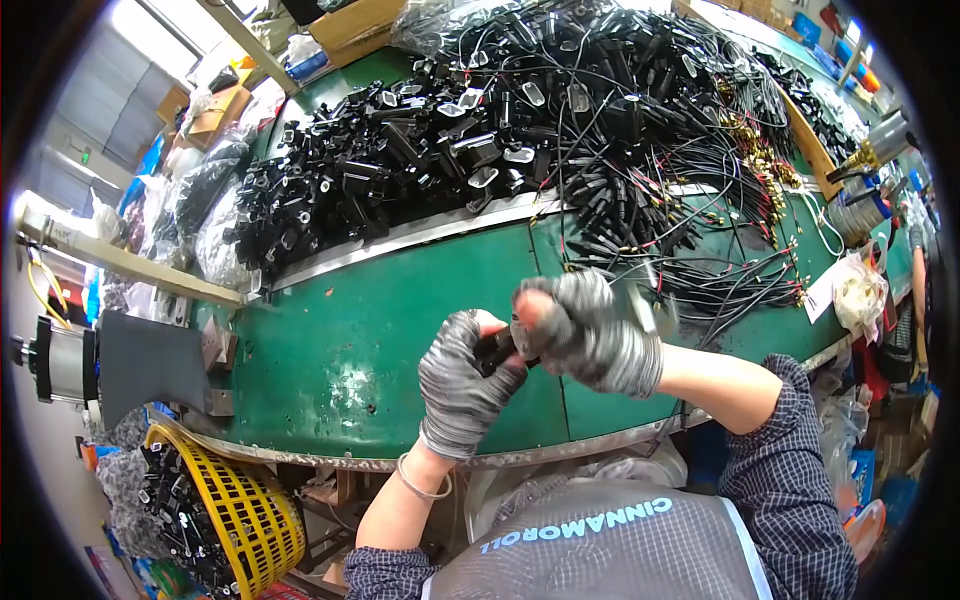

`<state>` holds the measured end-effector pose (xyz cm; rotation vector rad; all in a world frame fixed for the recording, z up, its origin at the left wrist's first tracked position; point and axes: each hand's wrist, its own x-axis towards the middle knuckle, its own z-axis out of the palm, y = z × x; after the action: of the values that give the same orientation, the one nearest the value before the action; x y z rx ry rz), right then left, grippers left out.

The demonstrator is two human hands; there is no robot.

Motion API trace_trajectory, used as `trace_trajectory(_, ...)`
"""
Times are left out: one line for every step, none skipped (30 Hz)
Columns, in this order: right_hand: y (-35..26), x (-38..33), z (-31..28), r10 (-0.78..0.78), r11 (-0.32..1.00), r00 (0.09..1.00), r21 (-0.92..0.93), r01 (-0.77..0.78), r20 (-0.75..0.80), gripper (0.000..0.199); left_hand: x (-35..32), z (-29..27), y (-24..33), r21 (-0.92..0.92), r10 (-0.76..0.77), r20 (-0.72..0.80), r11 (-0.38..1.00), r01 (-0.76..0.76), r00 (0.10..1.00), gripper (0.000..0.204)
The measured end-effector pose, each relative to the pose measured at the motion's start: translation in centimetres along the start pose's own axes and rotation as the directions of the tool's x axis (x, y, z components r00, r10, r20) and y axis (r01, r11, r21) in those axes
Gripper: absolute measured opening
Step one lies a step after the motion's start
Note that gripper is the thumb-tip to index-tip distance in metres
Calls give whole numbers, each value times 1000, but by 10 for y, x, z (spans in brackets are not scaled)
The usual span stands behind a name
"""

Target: The recorder is assembling wire harnesses and placing components into plastic bags at a factory workstation.

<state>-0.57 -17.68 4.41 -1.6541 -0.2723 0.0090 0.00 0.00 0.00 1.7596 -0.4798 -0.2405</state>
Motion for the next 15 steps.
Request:
trace_trajectory(-2, 9, -4, 247, 964, 965, 79, -254, 86, 46, -1, -2, 3, 269, 200, 23, 942, -199, 979, 23)
trace_trajectory(-2, 15, -12, 472, 858, 859, 121, -500, 200, 46, -2, 3, 5, 506, 378, 84, 781, -366, 922, 21)
trace_trajectory(-2, 19, -19, 652, 689, 689, 131, -712, 317, 47, -2, 8, 5, 691, 518, 187, 534, -487, 835, 18)
trace_trajectory(5, 21, -27, 654, 689, 686, 123, -714, 320, 47, -2, 13, 3, 693, 518, 179, 538, -481, 836, 18)
trace_trajectory(11, 24, -29, 598, 673, 734, 296, -678, 321, 47, 0, 13, -2, 653, 494, 116, 616, -441, 862, 23)
trace_trajectory(14, 27, -30, 542, 634, 781, 459, -622, 310, 48, 3, 12, -5, 606, 462, 55, 689, -397, 885, 29)
trace_trajectory(17, 29, -30, 487, 572, 825, 608, -550, 288, 49, 4, 11, -8, 553, 424, -5, 756, -351, 906, 34)
trace_trajectory(21, 23, -27, 485, 572, 824, 608, -551, 291, 49, 4, 8, -9, 555, 424, -7, 755, -349, 906, 34)
trace_trajectory(21, 10, -18, 455, 697, 875, 546, -465, 166, 48, 5, 4, -8, 387, 242, -66, 900, -199, 968, 31)
trace_trajectory(5, -3, -7, 404, 804, 914, 461, -375, 37, 48, 6, 2, -6, 194, 45, -81, 981, -29, 996, 29)
trace_trajectory(-2, -9, -2, 333, 891, 939, 355, -284, -85, 47, 6, 1, -4, -5, -153, -55, 988, 153, 987, 27)
trace_trajectory(-1, -9, -4, 335, 890, 938, 356, -284, -88, 47, 6, 3, -2, -6, -153, -50, 988, 153, 987, 27)
trace_trajectory(2, -5, -8, 398, 857, 917, 358, -370, -6, 47, 5, 6, 1, 140, 8, -97, 990, 6, 995, 27)
trace_trajectory(6, 0, -13, 457, 819, 886, 353, -453, 76, 47, 4, 9, 4, 288, 173, -118, 948, -133, 978, 26)
trace_trajectory(10, 6, -19, 509, 777, 847, 340, -530, 156, 48, 3, 11, 5, 430, 339, -114, 864, -261, 934, 26)
